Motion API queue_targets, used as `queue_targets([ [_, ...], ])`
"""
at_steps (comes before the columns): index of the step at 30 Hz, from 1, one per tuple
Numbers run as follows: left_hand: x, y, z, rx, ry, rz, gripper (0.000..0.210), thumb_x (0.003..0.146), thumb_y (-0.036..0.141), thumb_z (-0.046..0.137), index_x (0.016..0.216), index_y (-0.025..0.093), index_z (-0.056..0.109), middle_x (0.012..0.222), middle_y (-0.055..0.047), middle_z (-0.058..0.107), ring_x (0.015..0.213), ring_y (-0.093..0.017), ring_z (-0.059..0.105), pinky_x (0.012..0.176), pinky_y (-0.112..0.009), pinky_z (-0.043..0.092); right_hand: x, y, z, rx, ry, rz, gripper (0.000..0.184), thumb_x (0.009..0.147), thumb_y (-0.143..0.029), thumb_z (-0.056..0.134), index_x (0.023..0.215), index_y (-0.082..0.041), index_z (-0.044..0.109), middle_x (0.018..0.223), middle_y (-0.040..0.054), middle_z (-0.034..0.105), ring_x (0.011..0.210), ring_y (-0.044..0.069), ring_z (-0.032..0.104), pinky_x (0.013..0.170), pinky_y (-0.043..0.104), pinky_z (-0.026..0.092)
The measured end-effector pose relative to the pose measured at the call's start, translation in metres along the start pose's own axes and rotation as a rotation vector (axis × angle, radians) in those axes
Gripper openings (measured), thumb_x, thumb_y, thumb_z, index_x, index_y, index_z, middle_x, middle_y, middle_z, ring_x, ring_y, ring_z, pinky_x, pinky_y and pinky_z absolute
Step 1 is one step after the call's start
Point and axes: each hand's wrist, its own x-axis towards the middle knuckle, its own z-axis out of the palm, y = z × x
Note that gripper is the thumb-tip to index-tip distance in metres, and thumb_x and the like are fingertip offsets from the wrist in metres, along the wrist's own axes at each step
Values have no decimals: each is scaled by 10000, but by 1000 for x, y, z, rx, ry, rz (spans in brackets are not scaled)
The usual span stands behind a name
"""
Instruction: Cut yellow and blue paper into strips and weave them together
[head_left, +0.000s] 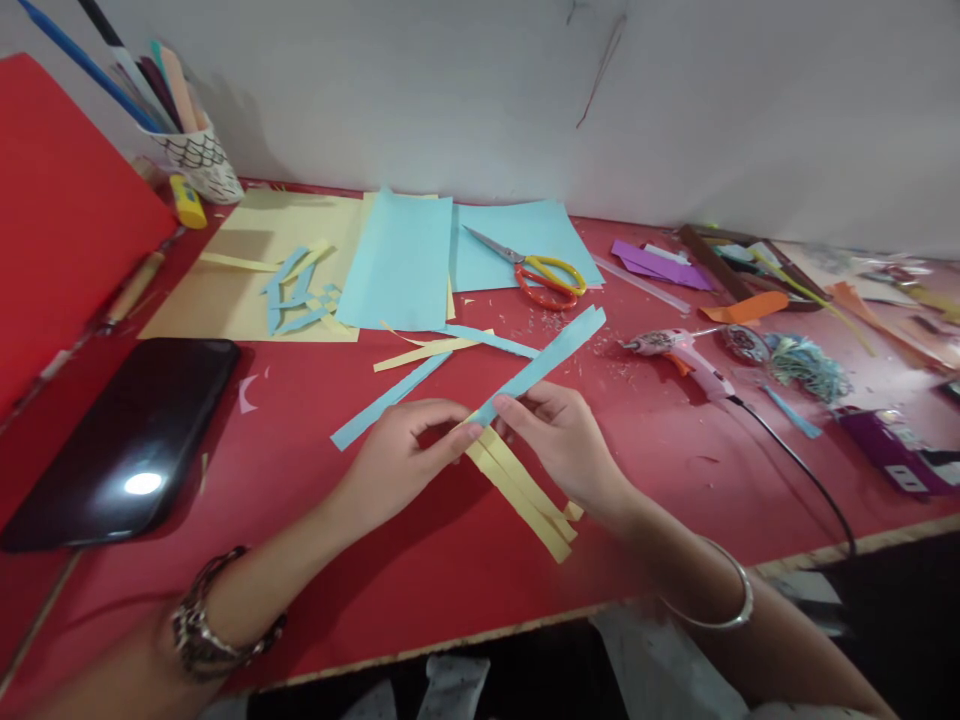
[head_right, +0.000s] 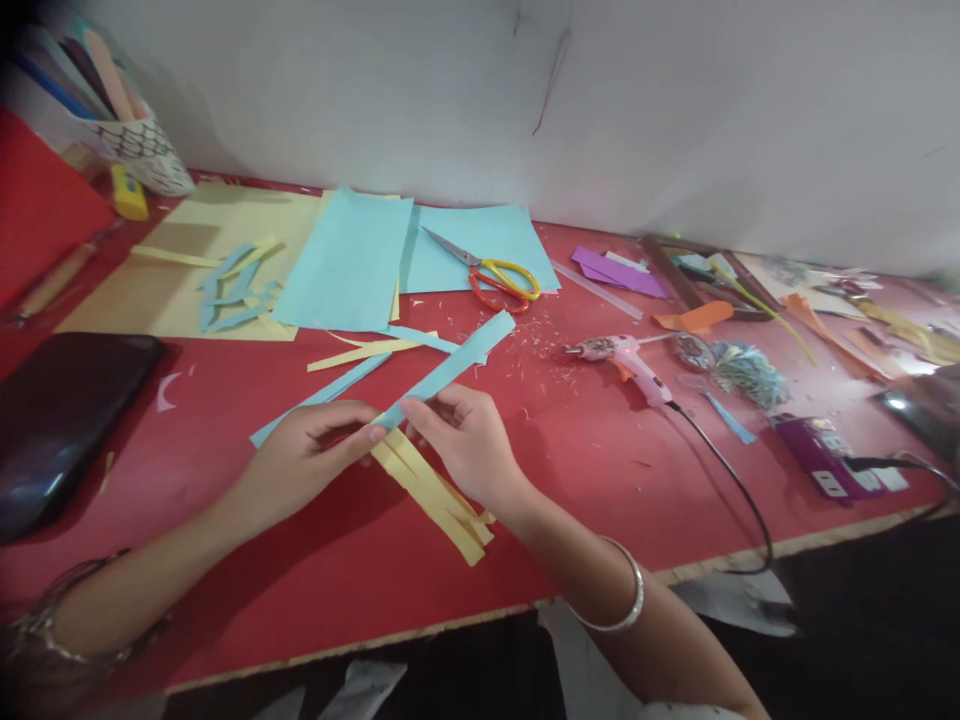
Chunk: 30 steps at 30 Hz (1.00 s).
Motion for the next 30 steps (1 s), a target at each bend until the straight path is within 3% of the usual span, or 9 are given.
queue_targets([
  [6,-1,-2,-1,68,40,27,271,808,317,438,595,170,516,551,52,482,512,-74,396,495,-181,311,-2,1,2,-4,-18,-52,184,743,-235,524,576,-160,541,508,-38,552,491,73,523,507,204,422],
  [13,-2,-3,2,99,5,28,387,827,331,381,479,167,340,456,63,290,442,-64,286,435,-190,236,-2,1,1,-33,-19,-77,196,752,-235,514,576,-156,542,520,-32,558,510,78,527,523,206,416],
  [19,-3,-3,1,152,12,86,264,818,326,417,617,172,491,548,52,463,509,-72,404,487,-176,300,-4,3,0,-78,-34,-125,181,764,-267,507,633,-159,573,583,-20,588,563,93,541,553,214,421],
  [23,-4,-5,1,258,18,142,319,831,314,385,551,170,429,488,59,379,450,-64,371,451,-186,267,-6,2,1,-182,-39,-187,188,770,-273,502,645,-164,592,603,-14,605,588,103,542,570,219,418],
  [30,-3,-5,3,308,45,187,313,838,274,357,552,173,433,461,64,381,417,-62,348,433,-183,259,-5,4,2,-202,-30,-210,180,769,-265,503,651,-159,586,595,-17,602,571,96,542,560,210,414],
])
